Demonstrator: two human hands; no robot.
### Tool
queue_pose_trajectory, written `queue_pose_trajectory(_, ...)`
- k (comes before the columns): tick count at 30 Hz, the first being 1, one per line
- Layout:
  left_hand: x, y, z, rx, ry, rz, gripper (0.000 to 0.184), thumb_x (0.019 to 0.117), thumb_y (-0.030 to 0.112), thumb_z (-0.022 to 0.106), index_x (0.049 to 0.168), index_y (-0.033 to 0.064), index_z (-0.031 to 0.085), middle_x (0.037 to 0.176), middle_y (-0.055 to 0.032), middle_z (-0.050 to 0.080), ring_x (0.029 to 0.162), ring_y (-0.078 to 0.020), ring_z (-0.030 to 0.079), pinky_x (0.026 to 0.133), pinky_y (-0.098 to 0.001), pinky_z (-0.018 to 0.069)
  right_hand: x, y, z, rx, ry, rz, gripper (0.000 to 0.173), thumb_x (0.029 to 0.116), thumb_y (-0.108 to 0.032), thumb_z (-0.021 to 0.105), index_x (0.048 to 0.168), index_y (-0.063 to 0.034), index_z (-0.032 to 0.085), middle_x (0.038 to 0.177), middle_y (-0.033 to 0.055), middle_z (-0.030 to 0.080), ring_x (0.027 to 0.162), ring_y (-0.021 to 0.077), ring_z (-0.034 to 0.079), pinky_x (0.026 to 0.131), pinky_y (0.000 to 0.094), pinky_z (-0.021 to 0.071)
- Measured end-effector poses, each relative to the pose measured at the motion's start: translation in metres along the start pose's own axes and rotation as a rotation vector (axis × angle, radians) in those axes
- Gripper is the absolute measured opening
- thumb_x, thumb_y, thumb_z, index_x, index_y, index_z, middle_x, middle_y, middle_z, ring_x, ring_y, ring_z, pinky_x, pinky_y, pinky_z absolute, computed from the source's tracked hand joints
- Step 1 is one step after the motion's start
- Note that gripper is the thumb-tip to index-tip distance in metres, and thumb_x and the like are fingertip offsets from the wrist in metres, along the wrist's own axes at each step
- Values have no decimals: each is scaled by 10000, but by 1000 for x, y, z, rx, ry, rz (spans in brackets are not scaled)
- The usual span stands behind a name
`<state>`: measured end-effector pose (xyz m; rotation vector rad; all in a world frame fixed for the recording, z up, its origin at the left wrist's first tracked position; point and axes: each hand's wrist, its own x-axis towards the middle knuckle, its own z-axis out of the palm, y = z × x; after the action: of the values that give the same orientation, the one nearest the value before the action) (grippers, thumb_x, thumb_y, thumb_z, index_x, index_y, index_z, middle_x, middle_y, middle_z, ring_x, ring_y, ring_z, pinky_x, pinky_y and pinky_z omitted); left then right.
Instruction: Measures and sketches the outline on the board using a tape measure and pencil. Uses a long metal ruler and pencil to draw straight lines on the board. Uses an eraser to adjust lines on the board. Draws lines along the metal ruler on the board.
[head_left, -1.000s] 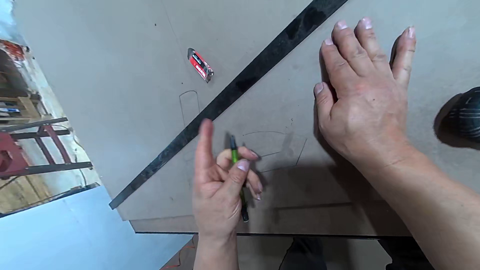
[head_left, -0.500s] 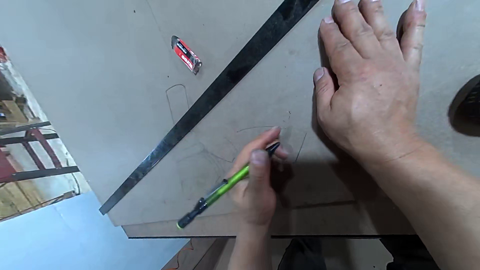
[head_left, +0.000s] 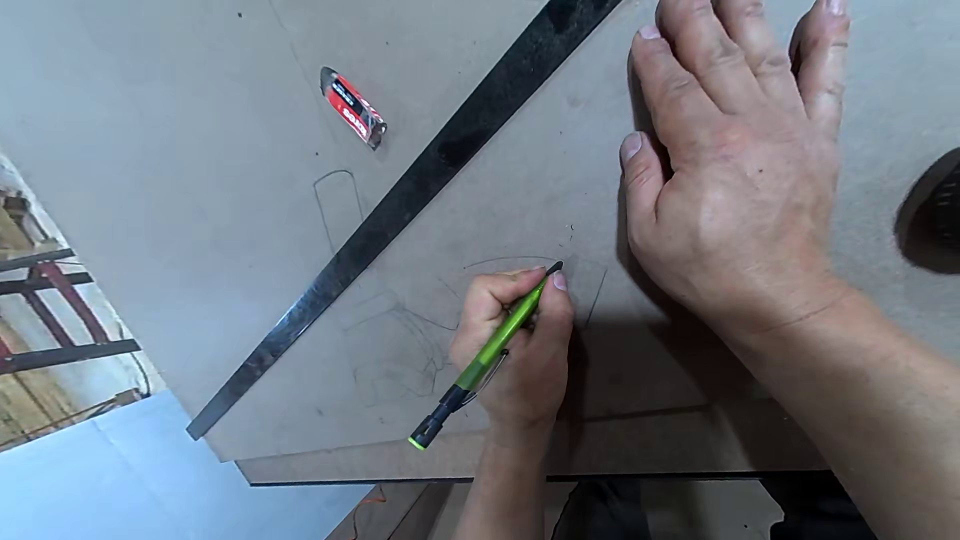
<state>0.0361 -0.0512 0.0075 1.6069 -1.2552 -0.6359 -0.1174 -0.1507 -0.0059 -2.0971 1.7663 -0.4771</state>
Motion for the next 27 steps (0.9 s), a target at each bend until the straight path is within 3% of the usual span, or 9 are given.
queue_pose_trajectory(7, 1, 1, 2, 51, 7, 1, 116, 887, -12, 728, 980, 6, 660, 838, -32, 690, 608, -75, 638, 495, -211, 552, 1, 0, 0, 1, -3, 1, 542, 1060, -364, 322, 1556, -205, 470, 1639, -15, 398, 1542, 229, 303, 1250, 639, 64)
queue_pose_trajectory(12, 2, 1, 0, 53, -57, 31, 103, 879, -19, 719, 961, 4, 662, 860, -34, 706, 678, -71, 671, 558, -205, 580, 0, 0, 0, 1, -9, 3, 543, 1059, -361, 319, 1558, -203, 467, 1639, -14, 399, 1544, 232, 300, 1249, 639, 59)
queue_pose_trajectory(16, 0, 0, 2, 52, -9, 30, 119, 877, -25, 730, 972, -6, 662, 837, -32, 695, 644, -63, 648, 535, -195, 560, 1, -1, 0, -6, -16, 8, 538, 1063, -362, 319, 1556, -207, 468, 1635, -13, 405, 1539, 230, 310, 1248, 639, 65)
queue_pose_trajectory(23, -1, -2, 3, 53, -33, 73, 108, 873, -33, 720, 961, -8, 663, 881, -45, 710, 729, -79, 689, 607, -212, 599, 1, 0, 0, -2, -5, 4, 534, 1061, -354, 323, 1550, -206, 478, 1631, -14, 412, 1536, 228, 316, 1249, 630, 75)
queue_pose_trajectory(27, 0, 0, 4, 51, 4, 13, 107, 886, -15, 721, 971, -1, 658, 828, -28, 694, 629, -65, 649, 525, -200, 563, 1, 0, 0, -3, -10, 8, 536, 1057, -356, 329, 1554, -213, 471, 1630, -22, 414, 1534, 222, 321, 1248, 630, 76)
